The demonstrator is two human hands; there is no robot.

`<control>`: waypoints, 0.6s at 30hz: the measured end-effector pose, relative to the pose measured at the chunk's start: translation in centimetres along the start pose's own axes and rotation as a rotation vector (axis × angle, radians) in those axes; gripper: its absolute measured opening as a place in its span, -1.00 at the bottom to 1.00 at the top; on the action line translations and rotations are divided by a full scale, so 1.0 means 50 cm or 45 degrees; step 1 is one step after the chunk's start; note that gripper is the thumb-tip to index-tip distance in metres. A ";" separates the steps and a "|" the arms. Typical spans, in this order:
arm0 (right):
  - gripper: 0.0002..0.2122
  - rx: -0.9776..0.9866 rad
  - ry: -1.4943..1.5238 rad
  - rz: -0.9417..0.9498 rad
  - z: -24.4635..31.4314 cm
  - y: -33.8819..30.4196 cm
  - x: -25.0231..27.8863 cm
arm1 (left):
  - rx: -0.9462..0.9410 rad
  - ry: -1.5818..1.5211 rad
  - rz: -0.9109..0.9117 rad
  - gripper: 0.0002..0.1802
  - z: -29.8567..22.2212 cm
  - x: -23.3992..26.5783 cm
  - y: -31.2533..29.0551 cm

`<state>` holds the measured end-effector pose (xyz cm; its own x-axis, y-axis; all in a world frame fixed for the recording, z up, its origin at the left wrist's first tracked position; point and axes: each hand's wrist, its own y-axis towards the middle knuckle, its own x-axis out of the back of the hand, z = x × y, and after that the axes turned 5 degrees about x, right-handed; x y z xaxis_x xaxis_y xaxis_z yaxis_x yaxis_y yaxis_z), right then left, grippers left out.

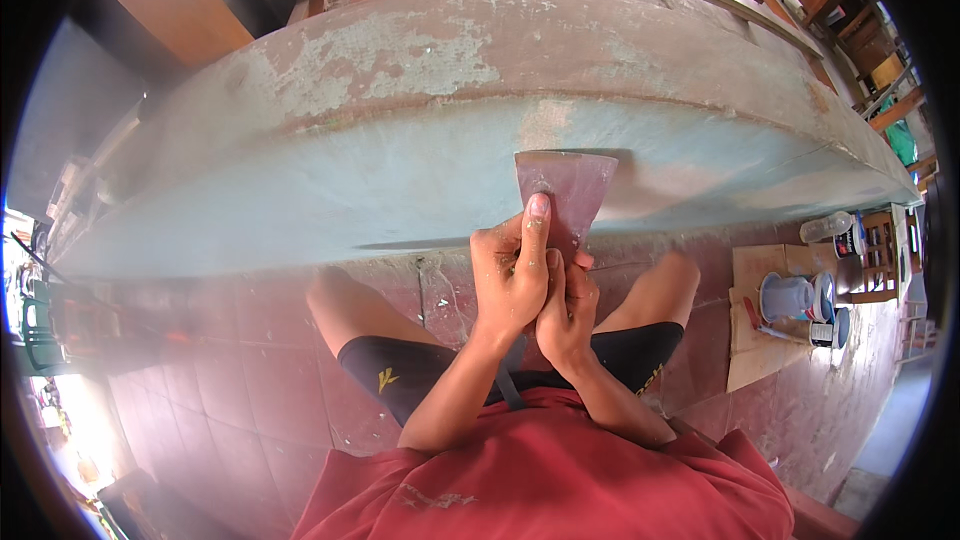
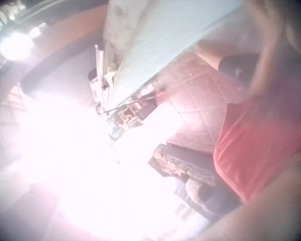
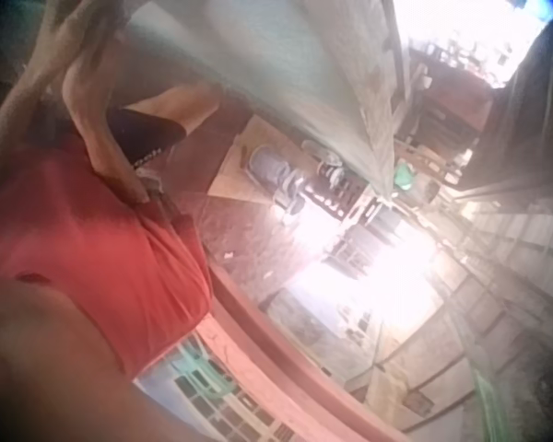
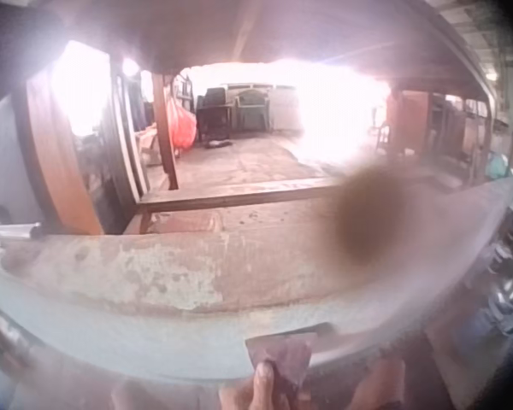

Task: The person scrapes the side of a light-blue boat hull with a metal scraper, removing old paint or residue. The person sits on the floor and works along the hull's edge, occasionally adjusting position to reach different sections.

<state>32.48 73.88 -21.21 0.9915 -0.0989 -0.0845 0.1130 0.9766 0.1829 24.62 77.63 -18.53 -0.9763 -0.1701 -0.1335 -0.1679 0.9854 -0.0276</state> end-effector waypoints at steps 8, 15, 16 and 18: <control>-0.80 0.223 -0.097 0.041 -0.027 0.010 0.001 | -0.024 -0.159 -0.014 -0.40 -0.043 -0.013 0.008; -0.81 0.232 -0.084 0.047 -0.040 -0.001 -0.004 | -0.077 0.090 -0.052 -0.41 0.000 0.006 0.000; -0.80 0.263 -0.040 0.013 -0.031 0.011 -0.008 | -0.114 0.026 -0.042 -0.42 -0.005 0.002 0.006; -0.80 0.281 0.036 -0.053 0.005 0.029 -0.023 | -0.143 -0.101 -0.031 -0.42 -0.056 -0.010 0.014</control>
<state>31.50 75.38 -20.59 0.9839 -0.1298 -0.1231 0.1681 0.9062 0.3879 24.59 78.40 -15.70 -0.9587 -0.1892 -0.2125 -0.2098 0.9746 0.0788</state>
